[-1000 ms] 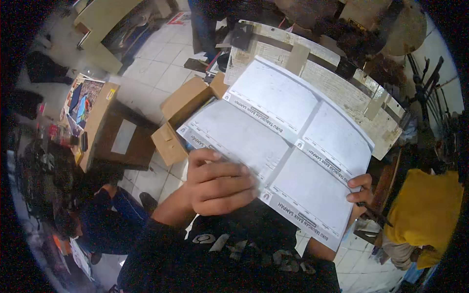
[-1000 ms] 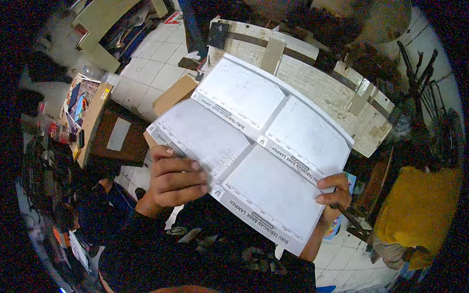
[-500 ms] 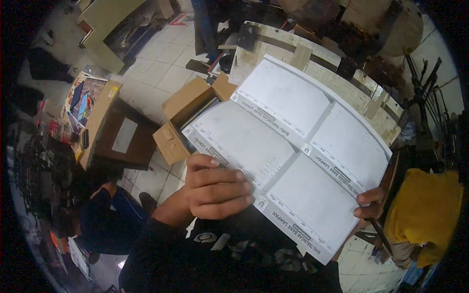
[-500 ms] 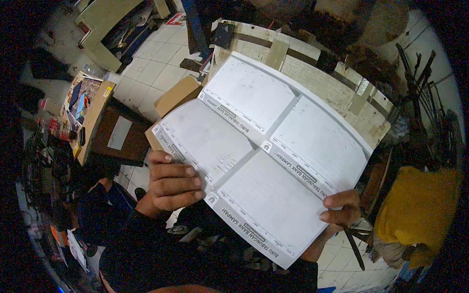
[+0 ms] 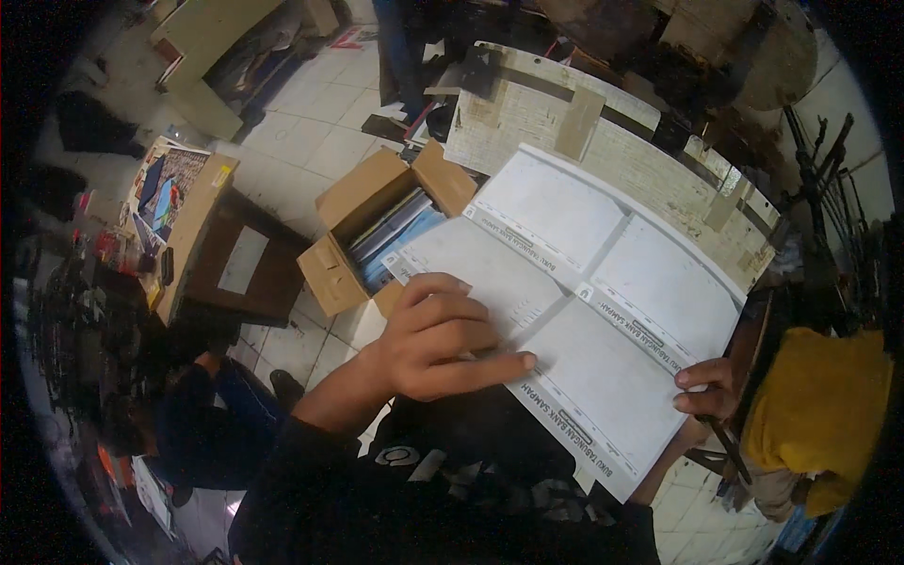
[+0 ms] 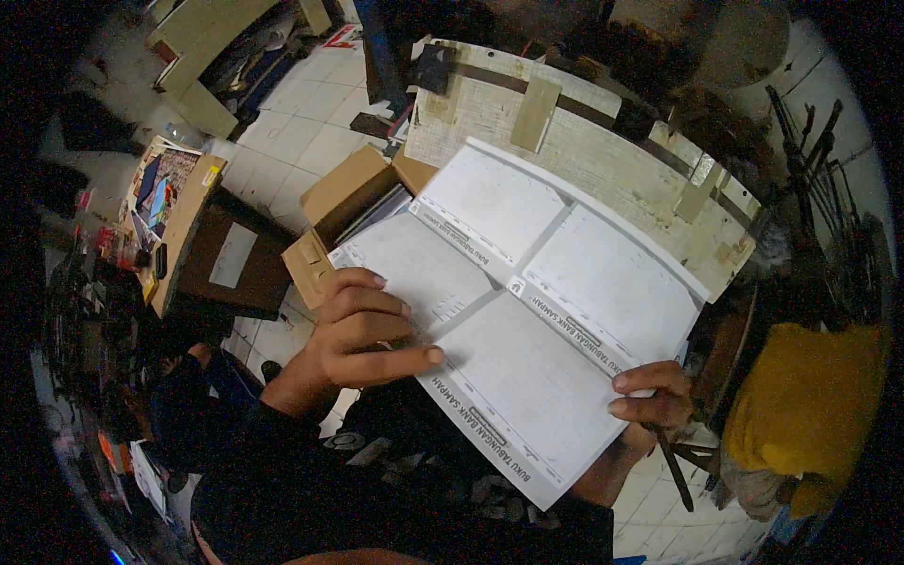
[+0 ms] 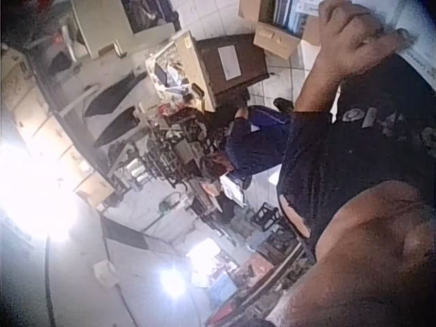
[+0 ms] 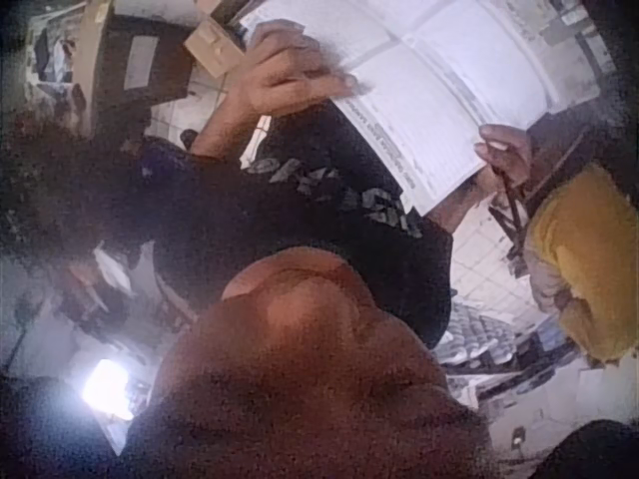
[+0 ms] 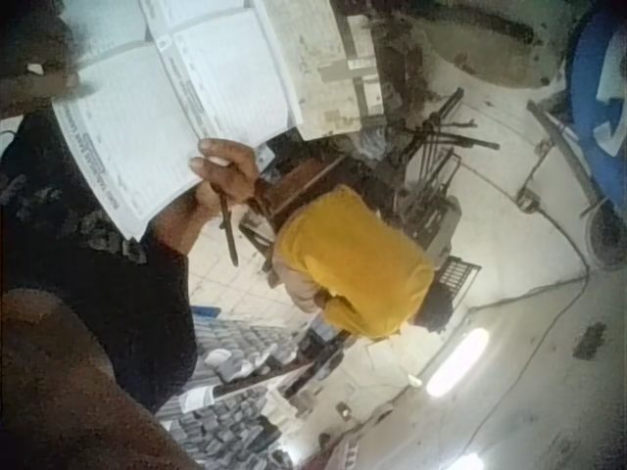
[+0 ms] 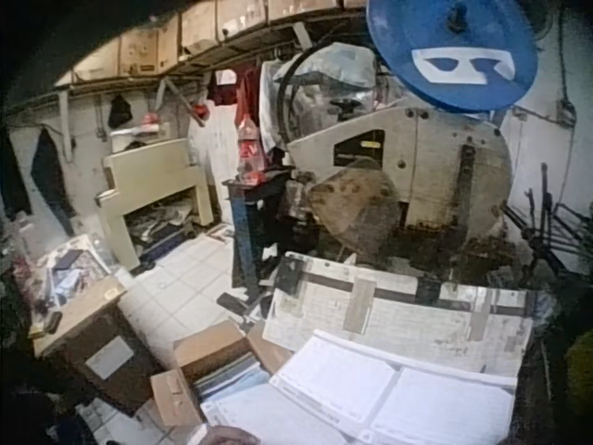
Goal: The person holds and folds printed paper booklets by hand in a workshop environment.
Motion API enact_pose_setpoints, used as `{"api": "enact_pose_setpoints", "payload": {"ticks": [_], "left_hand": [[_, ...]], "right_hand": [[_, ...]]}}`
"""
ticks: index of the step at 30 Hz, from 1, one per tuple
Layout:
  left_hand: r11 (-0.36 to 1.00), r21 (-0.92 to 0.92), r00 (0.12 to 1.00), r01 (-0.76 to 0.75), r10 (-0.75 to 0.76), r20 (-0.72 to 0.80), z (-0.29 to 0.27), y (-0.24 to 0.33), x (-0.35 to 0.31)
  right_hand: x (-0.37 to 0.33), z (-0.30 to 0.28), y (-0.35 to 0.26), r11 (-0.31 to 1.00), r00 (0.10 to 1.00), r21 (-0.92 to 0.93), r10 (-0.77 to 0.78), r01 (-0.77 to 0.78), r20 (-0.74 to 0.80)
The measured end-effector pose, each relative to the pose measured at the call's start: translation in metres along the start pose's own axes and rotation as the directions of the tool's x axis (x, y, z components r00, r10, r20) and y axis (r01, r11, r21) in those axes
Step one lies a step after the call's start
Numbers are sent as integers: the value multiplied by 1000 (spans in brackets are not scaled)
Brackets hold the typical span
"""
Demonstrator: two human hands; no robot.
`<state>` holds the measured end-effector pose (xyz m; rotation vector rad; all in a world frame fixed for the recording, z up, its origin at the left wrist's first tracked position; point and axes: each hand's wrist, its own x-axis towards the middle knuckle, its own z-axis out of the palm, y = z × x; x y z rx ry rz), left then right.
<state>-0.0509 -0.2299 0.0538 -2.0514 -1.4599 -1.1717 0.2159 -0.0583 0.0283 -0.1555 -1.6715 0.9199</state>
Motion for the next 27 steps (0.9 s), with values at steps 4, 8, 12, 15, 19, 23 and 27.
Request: {"api": "enact_pose_setpoints", "payload": {"ticks": [4,8,12,15,19,23,27], "left_hand": [[998,-65,1000,20,-19,25,6,-1,0],[999,-35,1000,15,-15,12,10,-6,-1],[994,-47,995,97,-96,33,20,-13,3],[979,-60,978,193,-186,98,33,-20,5],[952,-154,947,265,-226,230,50,-26,9],[874,-289,916,391,-339,216,70,-34,10],[663,-236,703,710,-658,268,72,-42,3]], "right_hand": [[1,-7,6,1000,998,21,-15,14,57],[3,-4,7,996,997,-83,23,-16,76],[1,-1,9,986,987,-43,161,-161,14],[-3,-4,15,955,968,-161,252,-249,-2],[-8,-9,24,926,925,-27,374,-377,-62],[-20,-15,31,850,836,-23,513,-527,-192],[9,-16,38,897,726,152,426,-414,-540]]}}
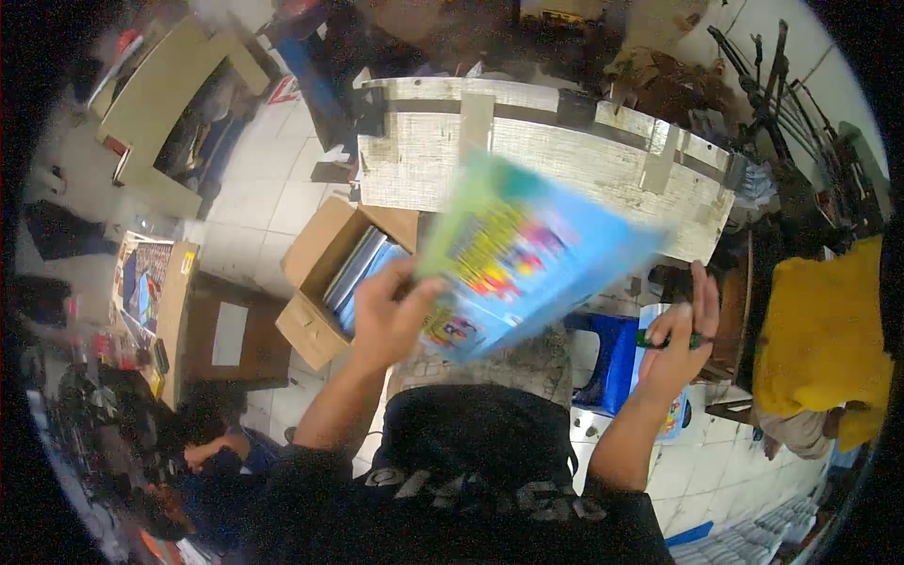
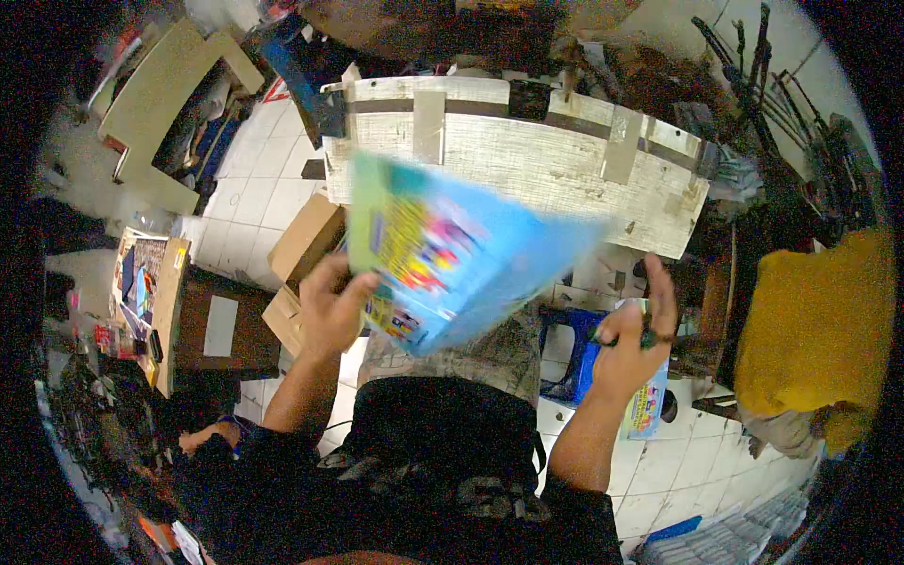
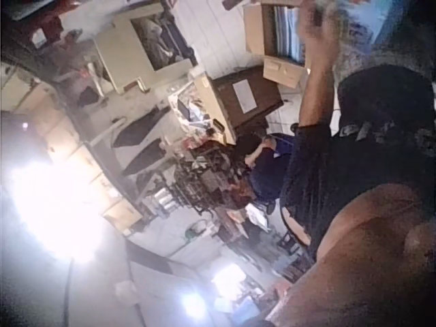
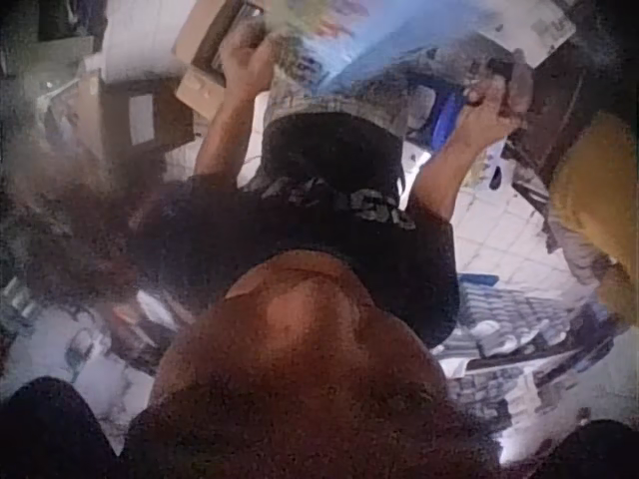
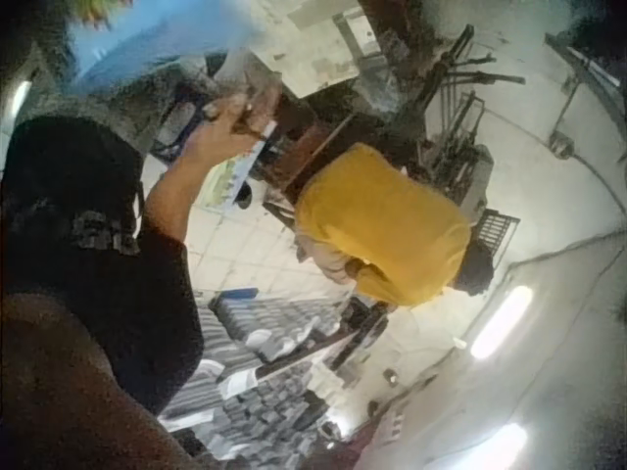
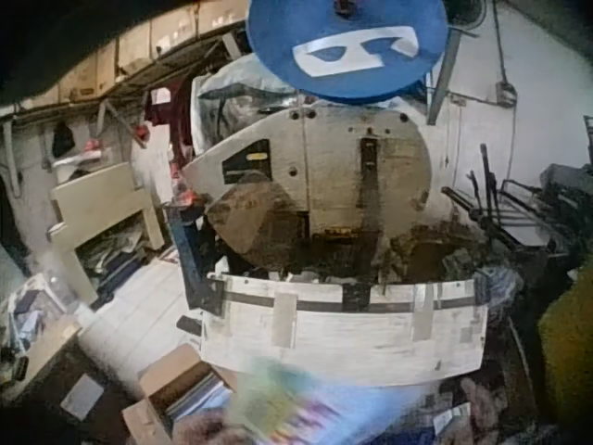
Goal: The person holds and folds printed paper booklets by hand in a workshop environment.
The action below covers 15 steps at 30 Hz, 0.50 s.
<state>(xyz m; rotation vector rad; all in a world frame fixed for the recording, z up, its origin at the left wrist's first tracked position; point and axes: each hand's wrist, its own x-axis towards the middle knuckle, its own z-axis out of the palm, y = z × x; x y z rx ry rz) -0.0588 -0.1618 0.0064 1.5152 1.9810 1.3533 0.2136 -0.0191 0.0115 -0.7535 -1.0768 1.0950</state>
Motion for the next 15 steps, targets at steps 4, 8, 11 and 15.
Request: {"api": "enact_pose_setpoints", "payload": {"ticks": [4,8,11,15], "left_hand": [[596,-789,916,148,-383,-117,35,-20,38],[362,-915,865,179,-502,-29,69,-54,60],[332,-927,836,173,-547,-40,77,-61,66],[384,-896,837,222,-546,-27,77,-69,69]], "right_hand": [[9,-40,58,910,897,-175,405,-376,179],[-10,-44,104,739,647,-448,666,-504,371],[-11,-43,106,744,646,-431,662,-511,379],[-19,-48,107,799,729,-275,601,-535,327]]}}
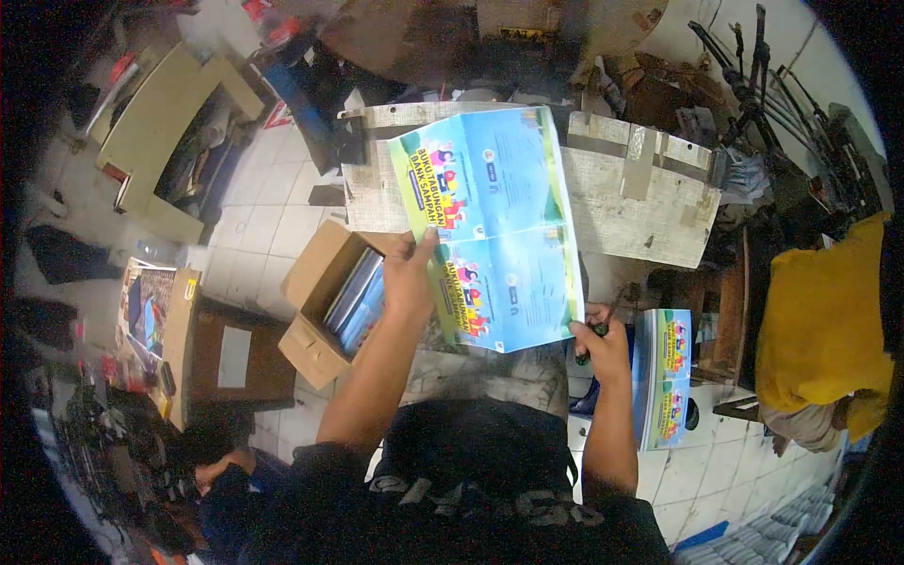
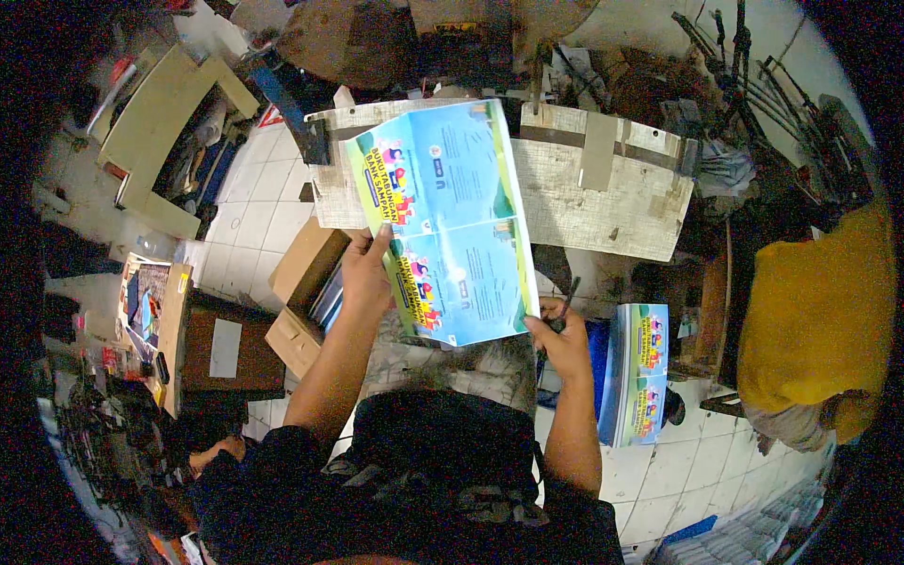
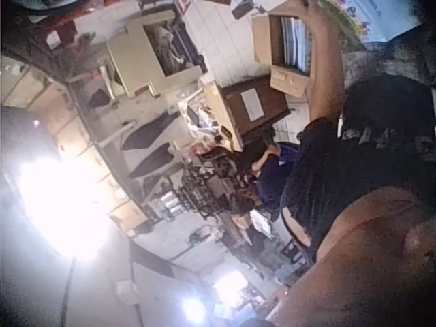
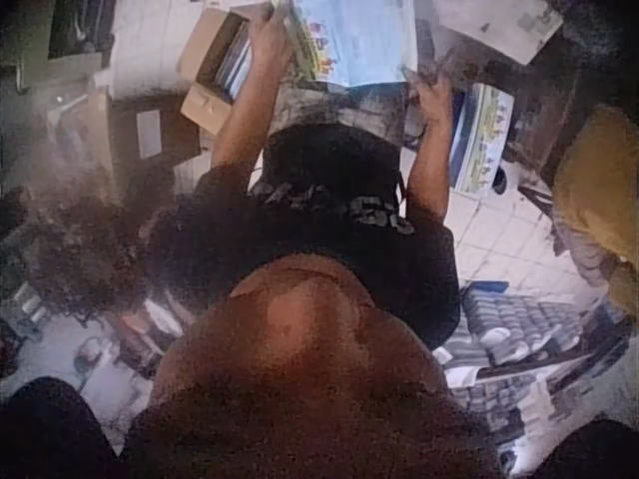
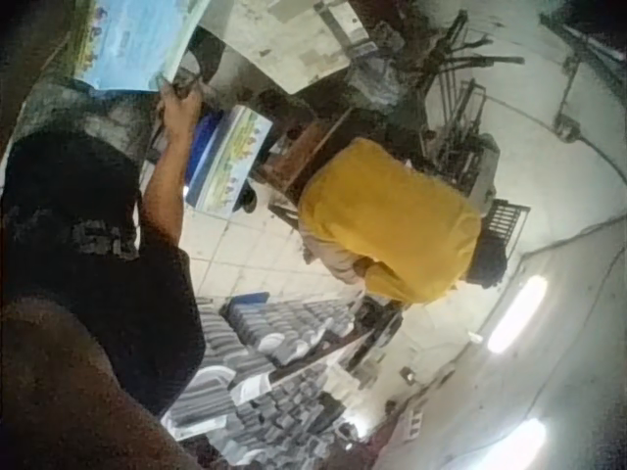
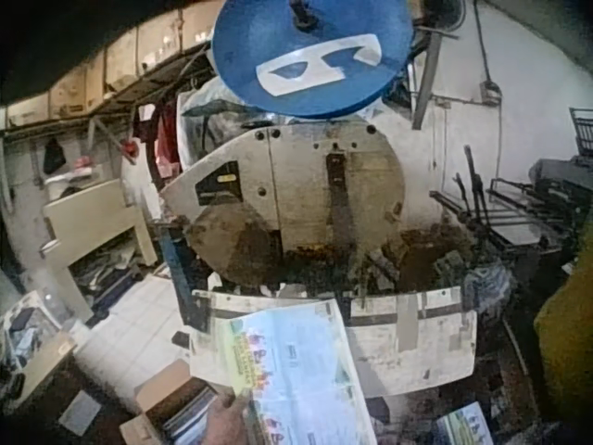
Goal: The person holds and folds printed paper booklets by hand in a workshop environment.
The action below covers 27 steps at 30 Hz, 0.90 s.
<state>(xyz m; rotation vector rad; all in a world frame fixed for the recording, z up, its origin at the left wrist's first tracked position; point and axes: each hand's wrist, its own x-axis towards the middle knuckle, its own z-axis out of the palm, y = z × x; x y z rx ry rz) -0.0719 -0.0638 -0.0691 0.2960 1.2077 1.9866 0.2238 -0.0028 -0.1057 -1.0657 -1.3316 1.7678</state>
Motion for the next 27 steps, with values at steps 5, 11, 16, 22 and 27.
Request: {"api": "enact_pose_setpoints", "payload": {"ticks": [5,11,16,22,27], "left_hand": [[958,288,999,11,-23,38,26,10,-2],[903,428,996,-29,-8,84,52,17,10],[865,494,990,-86,17,142,72,37,12],[838,542,991,-66,-7,130,71,31,8],[812,576,986,-96,-2,167,83,38,18]], "right_hand": [[-16,-7,15,988,992,142,-38,55,-120],[-32,3,4,915,958,365,-68,172,-280],[-34,11,-25,867,943,423,-139,263,-301],[-50,13,-48,844,902,370,-265,388,-340],[-46,20,-75,836,877,339,-300,431,-376]]}}
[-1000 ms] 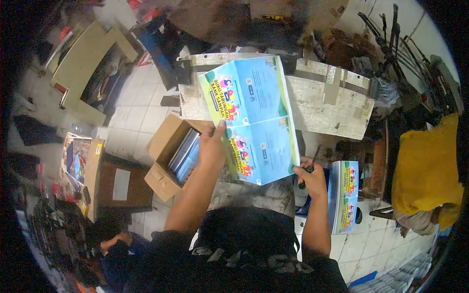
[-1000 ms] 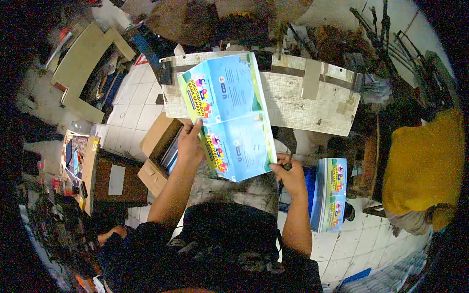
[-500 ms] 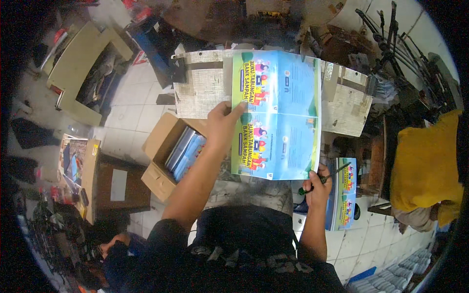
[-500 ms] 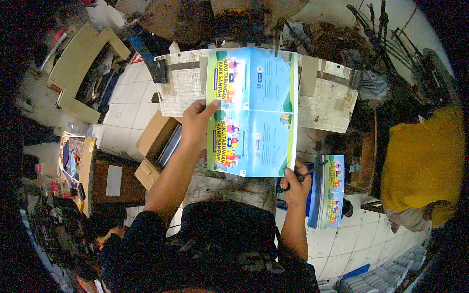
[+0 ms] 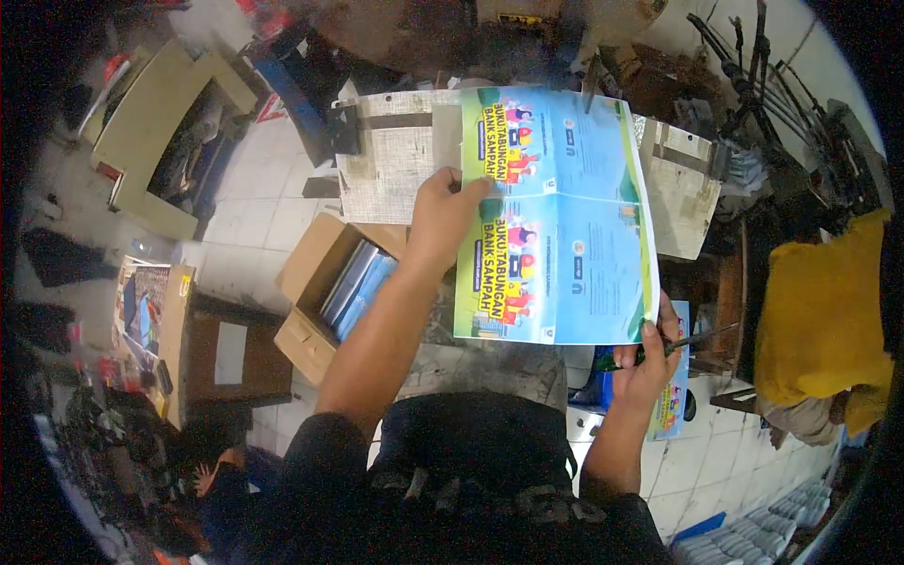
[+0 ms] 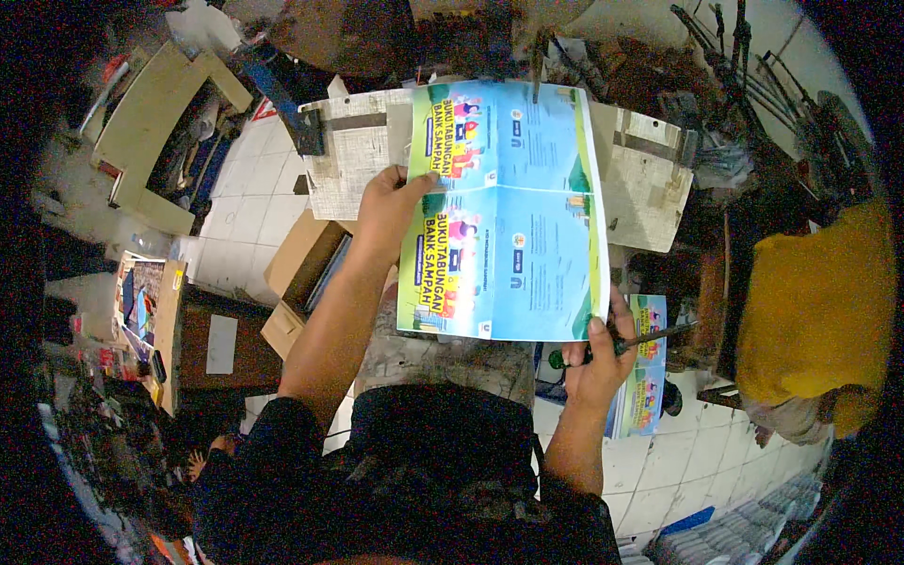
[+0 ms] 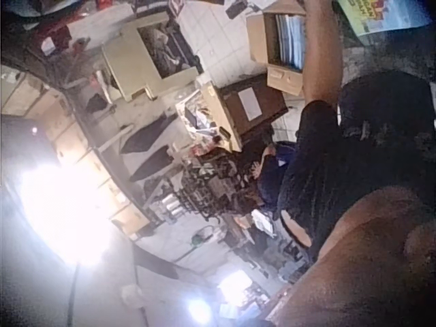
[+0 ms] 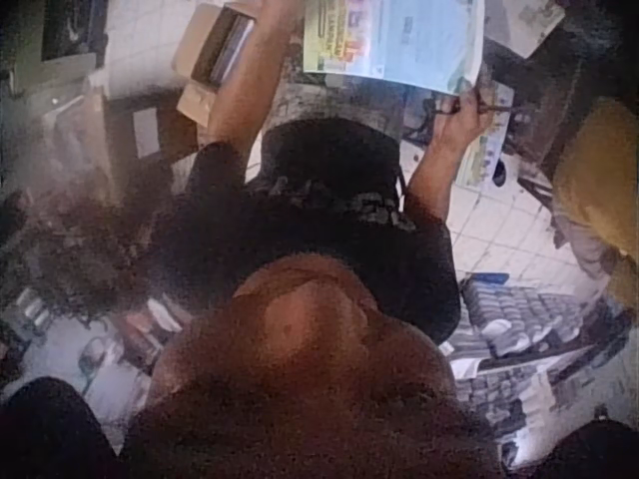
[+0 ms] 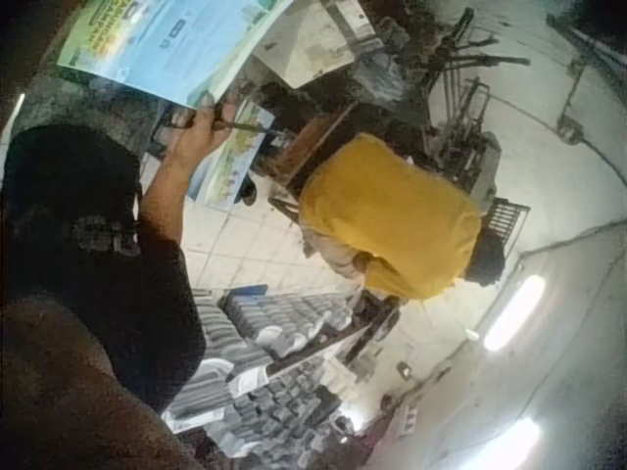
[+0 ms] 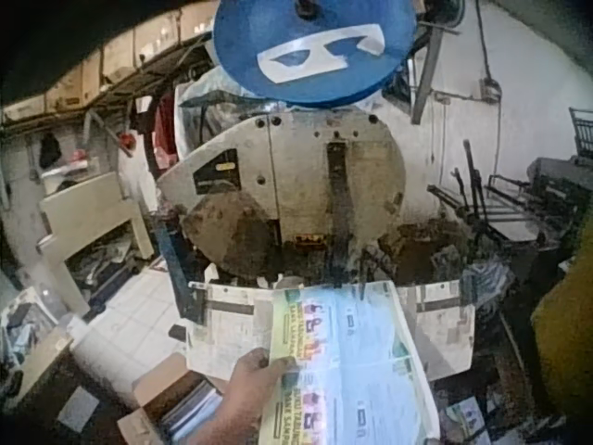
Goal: The person holds and folds printed paper booklets by hand in a workshop environment.
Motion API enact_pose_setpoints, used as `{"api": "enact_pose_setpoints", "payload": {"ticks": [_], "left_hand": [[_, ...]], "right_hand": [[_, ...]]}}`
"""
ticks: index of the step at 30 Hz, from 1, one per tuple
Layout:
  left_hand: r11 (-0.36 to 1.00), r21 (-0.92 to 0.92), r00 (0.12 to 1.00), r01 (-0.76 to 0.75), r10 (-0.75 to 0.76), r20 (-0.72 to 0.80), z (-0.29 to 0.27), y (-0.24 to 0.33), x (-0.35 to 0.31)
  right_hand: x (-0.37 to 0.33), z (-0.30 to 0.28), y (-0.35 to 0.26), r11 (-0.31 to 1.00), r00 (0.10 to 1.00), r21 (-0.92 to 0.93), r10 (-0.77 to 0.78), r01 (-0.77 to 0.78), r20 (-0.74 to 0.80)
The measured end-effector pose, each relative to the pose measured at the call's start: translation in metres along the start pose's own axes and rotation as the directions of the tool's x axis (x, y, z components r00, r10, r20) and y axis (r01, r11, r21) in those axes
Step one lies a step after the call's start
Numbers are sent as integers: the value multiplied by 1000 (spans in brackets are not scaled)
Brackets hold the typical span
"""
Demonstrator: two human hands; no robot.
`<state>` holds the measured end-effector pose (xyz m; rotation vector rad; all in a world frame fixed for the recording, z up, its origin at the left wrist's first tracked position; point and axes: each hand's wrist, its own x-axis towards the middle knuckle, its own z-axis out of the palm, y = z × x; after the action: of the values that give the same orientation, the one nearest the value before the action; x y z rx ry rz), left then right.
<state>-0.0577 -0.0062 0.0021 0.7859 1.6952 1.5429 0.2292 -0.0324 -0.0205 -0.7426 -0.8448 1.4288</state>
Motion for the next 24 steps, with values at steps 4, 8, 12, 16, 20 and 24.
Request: {"api": "enact_pose_setpoints", "payload": {"ticks": [4,8,12,16,20,24], "left_hand": [[998,20,998,-60,60,-22,8,10,13],[993,-113,1000,-21,20,-16,5,19,16],[981,-188,999,-43,47,14,4,12,21],[991,-126,999,-38,37,-16,6,19,18],[989,-138,998,-61,60,-10,3,10,25],[978,-207,1000,-9,8,-3,5,9,20]], "right_hand": [[13,14,-10,999,999,10,-43,43,27],[24,20,-9,999,999,53,4,-2,-34],[26,21,-10,999,1000,51,18,-18,-7],[27,18,-9,996,997,80,50,-45,-58],[26,19,-10,992,991,18,122,-121,-46],[27,15,-5,988,985,-19,155,-156,-71]]}}
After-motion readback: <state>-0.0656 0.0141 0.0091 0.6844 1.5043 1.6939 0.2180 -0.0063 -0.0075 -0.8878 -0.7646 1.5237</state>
